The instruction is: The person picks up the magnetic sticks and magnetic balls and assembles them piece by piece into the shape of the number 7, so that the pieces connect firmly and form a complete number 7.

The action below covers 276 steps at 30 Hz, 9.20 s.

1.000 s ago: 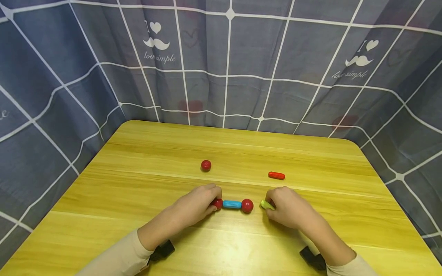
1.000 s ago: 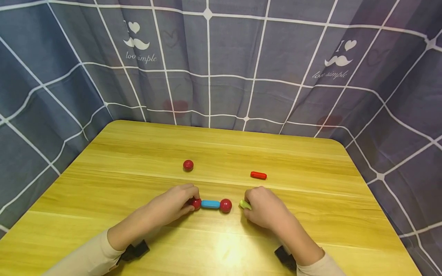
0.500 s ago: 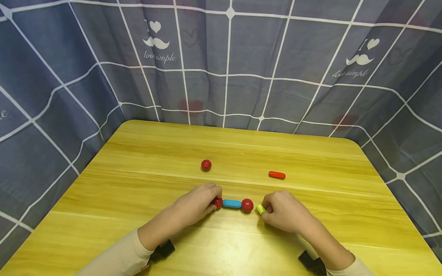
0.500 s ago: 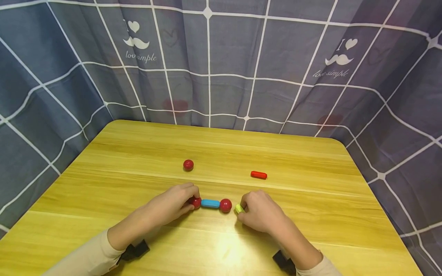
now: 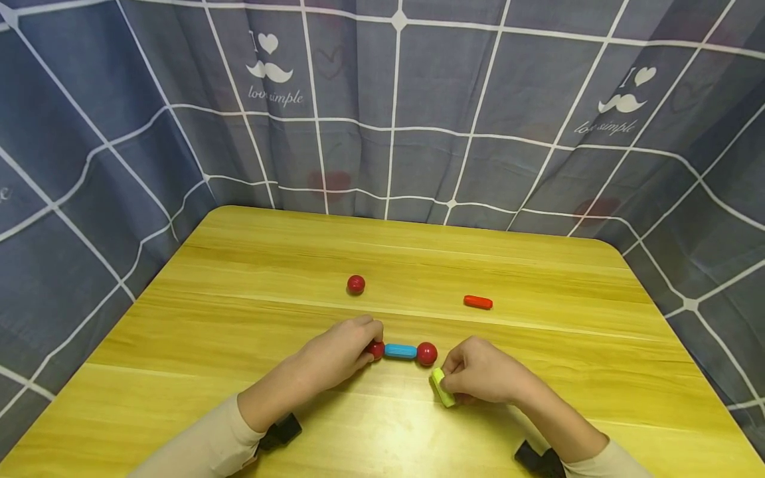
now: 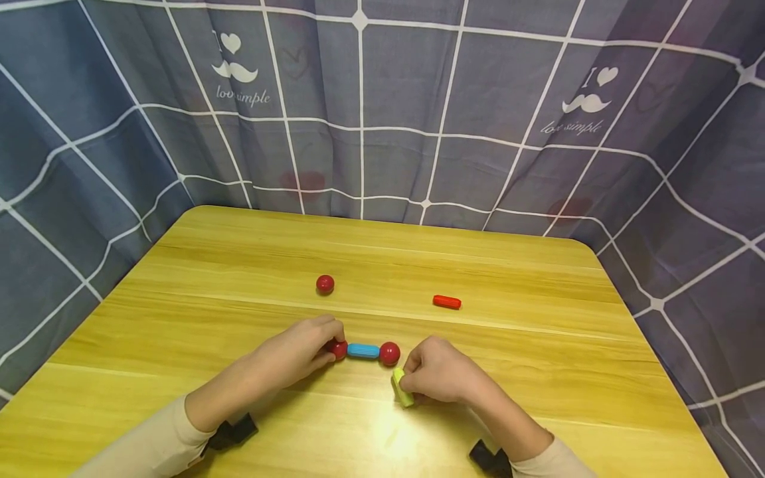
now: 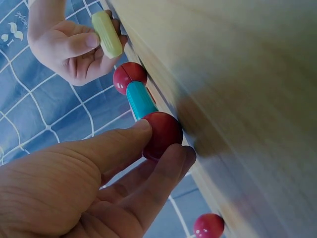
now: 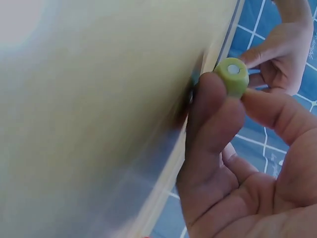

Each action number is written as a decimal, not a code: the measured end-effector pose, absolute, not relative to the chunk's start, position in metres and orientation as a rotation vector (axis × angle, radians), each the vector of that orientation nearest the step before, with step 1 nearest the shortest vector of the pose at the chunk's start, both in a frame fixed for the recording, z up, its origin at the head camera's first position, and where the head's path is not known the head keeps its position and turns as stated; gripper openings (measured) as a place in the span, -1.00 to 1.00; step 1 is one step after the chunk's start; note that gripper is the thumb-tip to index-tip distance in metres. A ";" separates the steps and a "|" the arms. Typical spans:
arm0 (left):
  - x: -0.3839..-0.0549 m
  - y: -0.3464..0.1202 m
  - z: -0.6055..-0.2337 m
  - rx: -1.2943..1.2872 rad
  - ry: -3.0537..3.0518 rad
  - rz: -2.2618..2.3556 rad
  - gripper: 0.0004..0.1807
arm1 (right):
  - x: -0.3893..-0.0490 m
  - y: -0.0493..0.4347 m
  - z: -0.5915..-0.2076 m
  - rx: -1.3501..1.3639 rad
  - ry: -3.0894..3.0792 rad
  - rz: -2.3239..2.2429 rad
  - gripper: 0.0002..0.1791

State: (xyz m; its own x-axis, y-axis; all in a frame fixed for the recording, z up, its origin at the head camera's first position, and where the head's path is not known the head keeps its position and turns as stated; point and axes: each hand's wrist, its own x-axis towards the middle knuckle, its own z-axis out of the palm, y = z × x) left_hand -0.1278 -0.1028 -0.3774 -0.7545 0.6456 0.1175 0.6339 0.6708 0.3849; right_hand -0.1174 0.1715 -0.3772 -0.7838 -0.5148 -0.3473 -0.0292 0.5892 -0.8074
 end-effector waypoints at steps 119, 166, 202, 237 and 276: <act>-0.129 -0.102 -0.378 1.119 2.846 0.630 -0.82 | -0.190 0.217 -0.382 -0.609 2.997 -0.580 -0.86; -0.127 -0.100 -0.380 1.114 2.870 0.595 -0.82 | -0.099 0.188 -0.372 -0.676 2.760 -0.676 -0.90; -0.125 -0.100 -0.379 1.091 2.886 0.551 -0.82 | -0.075 0.162 -0.381 -0.710 2.435 -0.853 -0.59; -0.127 -0.099 -0.380 1.095 2.883 0.578 -0.82 | -0.077 0.143 -0.380 -0.879 2.529 -0.823 -0.70; -0.107 -0.088 -0.362 1.192 2.992 0.452 -0.87 | -0.117 0.151 -0.382 -1.556 2.585 -0.588 -0.80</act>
